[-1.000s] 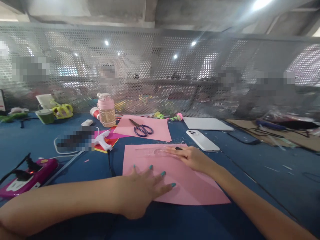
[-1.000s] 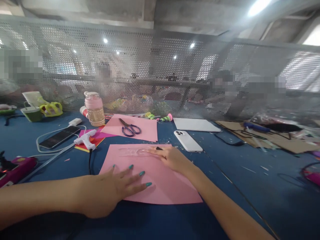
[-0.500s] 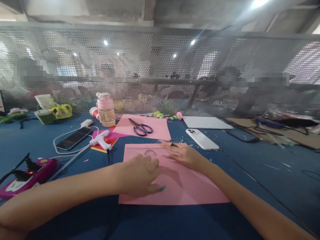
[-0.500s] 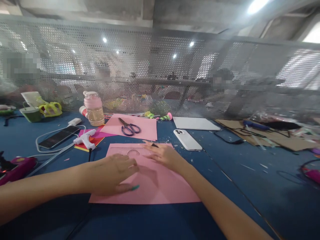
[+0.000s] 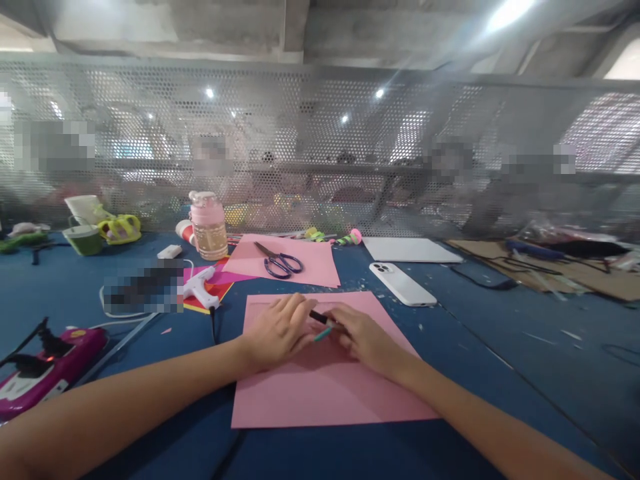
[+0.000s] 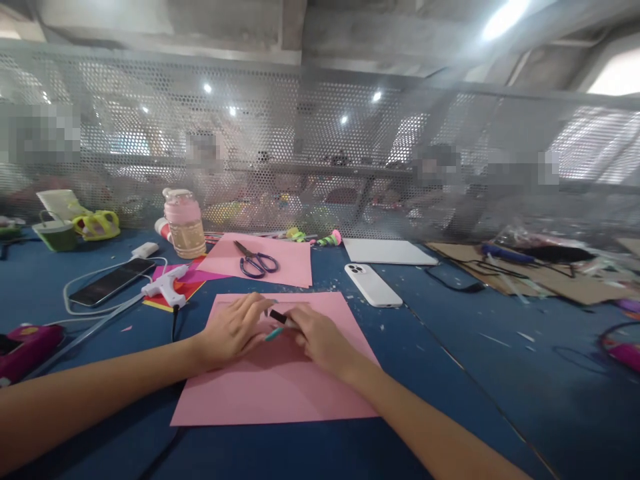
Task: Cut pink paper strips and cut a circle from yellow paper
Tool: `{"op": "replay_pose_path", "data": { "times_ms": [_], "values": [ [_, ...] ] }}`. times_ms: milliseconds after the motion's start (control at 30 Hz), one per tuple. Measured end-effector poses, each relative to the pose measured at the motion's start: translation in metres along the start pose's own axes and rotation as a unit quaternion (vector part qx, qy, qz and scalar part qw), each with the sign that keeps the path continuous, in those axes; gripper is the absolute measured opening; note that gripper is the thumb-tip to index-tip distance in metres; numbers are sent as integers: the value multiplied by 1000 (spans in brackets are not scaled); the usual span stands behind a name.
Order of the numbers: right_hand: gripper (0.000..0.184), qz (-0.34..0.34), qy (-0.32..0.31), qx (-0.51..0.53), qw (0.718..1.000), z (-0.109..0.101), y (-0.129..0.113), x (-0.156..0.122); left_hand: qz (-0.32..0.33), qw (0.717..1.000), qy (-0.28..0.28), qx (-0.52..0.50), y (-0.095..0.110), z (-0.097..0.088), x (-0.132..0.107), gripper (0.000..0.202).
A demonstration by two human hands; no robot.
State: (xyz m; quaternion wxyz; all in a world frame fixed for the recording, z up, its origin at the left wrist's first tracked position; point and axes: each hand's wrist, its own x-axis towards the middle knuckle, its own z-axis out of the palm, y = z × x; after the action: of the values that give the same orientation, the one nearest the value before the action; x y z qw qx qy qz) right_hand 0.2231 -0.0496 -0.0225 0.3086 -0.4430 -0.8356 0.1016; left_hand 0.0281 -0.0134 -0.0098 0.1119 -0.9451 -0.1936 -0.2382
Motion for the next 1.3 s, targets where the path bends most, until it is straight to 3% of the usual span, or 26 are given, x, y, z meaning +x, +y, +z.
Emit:
{"op": "replay_pose_path", "data": {
  "times_ms": [100,233,400,600,700,833,933,1033,1167,1300],
  "values": [
    [27,-13,-4,-40,999,2,-2,-2,16,998,-48,43,3,-1,4,33],
    [32,-40,2,-64,997,5,-12,-3,14,996,-39,82,5,-1,5,32],
    [18,-80,7,-140,987,2,-20,-5,38,994,-47,93,4,-2,3,31],
    [23,-193,-10,-224,955,-8,-5,0,30,997,-15,70,8,3,6,34],
    [28,-219,16,-236,947,-10,-6,4,21,997,0,70,10,2,7,32],
    [33,-259,71,-312,911,-24,5,2,2,997,50,66,2,-1,-1,35],
    [29,-195,174,-380,887,-44,31,-5,-65,993,61,84,-6,-1,-6,37],
    [26,-124,273,-409,862,-52,56,-8,-117,988,-5,98,-7,1,-2,34],
    [25,-71,283,-311,904,-39,64,-3,-214,964,-106,115,-13,-3,9,27],
    [29,2,269,-216,938,-36,67,0,-299,918,-194,174,-35,-14,10,29]
  ]
}}
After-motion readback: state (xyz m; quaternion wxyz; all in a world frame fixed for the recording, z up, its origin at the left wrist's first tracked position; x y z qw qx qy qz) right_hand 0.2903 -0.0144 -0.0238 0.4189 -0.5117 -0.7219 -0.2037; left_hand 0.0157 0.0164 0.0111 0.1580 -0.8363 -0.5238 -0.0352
